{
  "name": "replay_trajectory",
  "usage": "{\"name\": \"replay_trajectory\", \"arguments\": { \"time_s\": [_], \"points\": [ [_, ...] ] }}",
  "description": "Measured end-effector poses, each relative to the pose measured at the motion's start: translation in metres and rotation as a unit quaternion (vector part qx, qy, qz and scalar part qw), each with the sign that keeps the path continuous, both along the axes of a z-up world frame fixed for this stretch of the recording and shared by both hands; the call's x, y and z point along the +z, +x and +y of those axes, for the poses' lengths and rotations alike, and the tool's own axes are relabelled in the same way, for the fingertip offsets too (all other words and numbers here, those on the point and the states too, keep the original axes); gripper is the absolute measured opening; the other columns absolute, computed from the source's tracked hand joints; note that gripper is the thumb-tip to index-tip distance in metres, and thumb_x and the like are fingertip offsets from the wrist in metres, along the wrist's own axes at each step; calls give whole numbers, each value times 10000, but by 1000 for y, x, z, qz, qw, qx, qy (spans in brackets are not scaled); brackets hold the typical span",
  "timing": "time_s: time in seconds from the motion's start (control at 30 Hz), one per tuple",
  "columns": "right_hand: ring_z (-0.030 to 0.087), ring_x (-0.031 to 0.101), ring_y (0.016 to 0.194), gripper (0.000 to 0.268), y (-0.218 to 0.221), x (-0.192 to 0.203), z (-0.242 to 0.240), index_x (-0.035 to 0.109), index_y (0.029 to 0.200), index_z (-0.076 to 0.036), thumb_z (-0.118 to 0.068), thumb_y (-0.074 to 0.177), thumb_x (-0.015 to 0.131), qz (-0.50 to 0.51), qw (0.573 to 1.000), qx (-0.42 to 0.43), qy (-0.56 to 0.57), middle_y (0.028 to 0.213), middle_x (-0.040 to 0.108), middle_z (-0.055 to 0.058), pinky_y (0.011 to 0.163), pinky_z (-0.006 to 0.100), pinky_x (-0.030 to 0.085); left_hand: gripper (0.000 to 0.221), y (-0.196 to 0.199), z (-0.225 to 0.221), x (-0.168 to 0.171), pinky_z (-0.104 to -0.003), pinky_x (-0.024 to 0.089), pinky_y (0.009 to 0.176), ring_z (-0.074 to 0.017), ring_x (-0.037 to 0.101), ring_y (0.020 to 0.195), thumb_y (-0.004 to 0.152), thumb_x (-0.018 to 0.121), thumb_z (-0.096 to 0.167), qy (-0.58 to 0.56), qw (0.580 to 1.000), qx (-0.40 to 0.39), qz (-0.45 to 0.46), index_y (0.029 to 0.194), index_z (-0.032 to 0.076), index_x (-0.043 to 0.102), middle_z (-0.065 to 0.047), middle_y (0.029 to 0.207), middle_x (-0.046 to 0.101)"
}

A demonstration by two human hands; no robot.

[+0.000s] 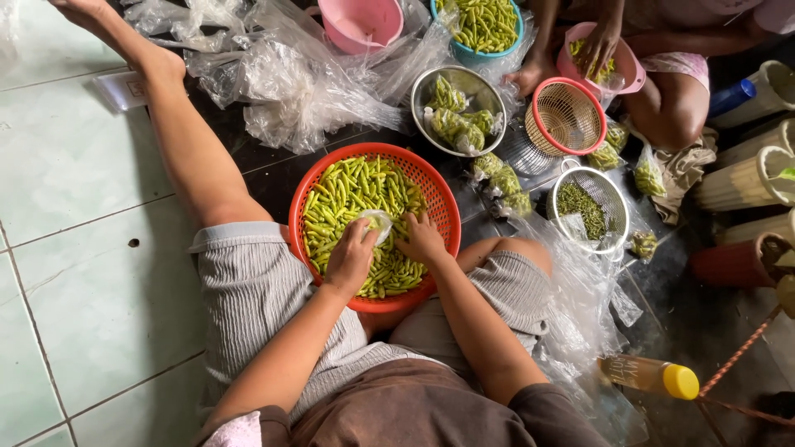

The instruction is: The person sits on the floor and packs green beans from a red basket into small plastic bags. They repeatedly scoop beans, place them into bags, and set the filled bags aside.

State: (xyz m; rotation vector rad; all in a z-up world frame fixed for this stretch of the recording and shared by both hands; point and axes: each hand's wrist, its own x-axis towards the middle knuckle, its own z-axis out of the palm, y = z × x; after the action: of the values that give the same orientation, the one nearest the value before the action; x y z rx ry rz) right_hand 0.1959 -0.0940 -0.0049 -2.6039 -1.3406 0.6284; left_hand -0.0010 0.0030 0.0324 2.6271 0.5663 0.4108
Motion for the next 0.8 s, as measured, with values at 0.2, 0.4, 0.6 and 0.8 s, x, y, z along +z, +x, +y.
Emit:
{"name": "replay_trajectory", "arguments": {
  "time_s": [0.2,0.4,0.6,0.8],
  "points": [
    [507,661,1097,631,2,-14,-4,466,1379,-200,-412,858,752,7,1000,23,-5,1182,630,234,892,579,568,213,5,9,-42,-436,683,785,-289,582,1198,956,675,15,-16,1000,-16,5,1127,122,605,-56,1209,465],
    [520,689,1034,571,-4,-6,-10,580,1292,-170,-339,794,803,47,998,24,22,1127,665,290,890,576,560,227,3,6,-37,-492,703,715,-360,622,1099,973,655,9,-35,997,-10,-68,1159,109,573,-100,1195,445],
    [462,723,957,454,-2,7,-13,717,1154,-199,-290,723,825,93,992,-20,86,984,744,240,848,541,579,331,5,7,-39,-478,696,673,-371,621,1161,920,686,3,-13,996,-6,-85,1206,102,552,-116,1238,456],
    [390,735,856,442,-6,41,-16,767,1189,-199,-174,747,777,155,970,-110,153,974,740,237,744,495,602,264,8,10,-46,-481,690,701,-332,627,1144,947,661,11,-25,999,1,-36,1174,115,576,-79,1243,474]
  ]
}}
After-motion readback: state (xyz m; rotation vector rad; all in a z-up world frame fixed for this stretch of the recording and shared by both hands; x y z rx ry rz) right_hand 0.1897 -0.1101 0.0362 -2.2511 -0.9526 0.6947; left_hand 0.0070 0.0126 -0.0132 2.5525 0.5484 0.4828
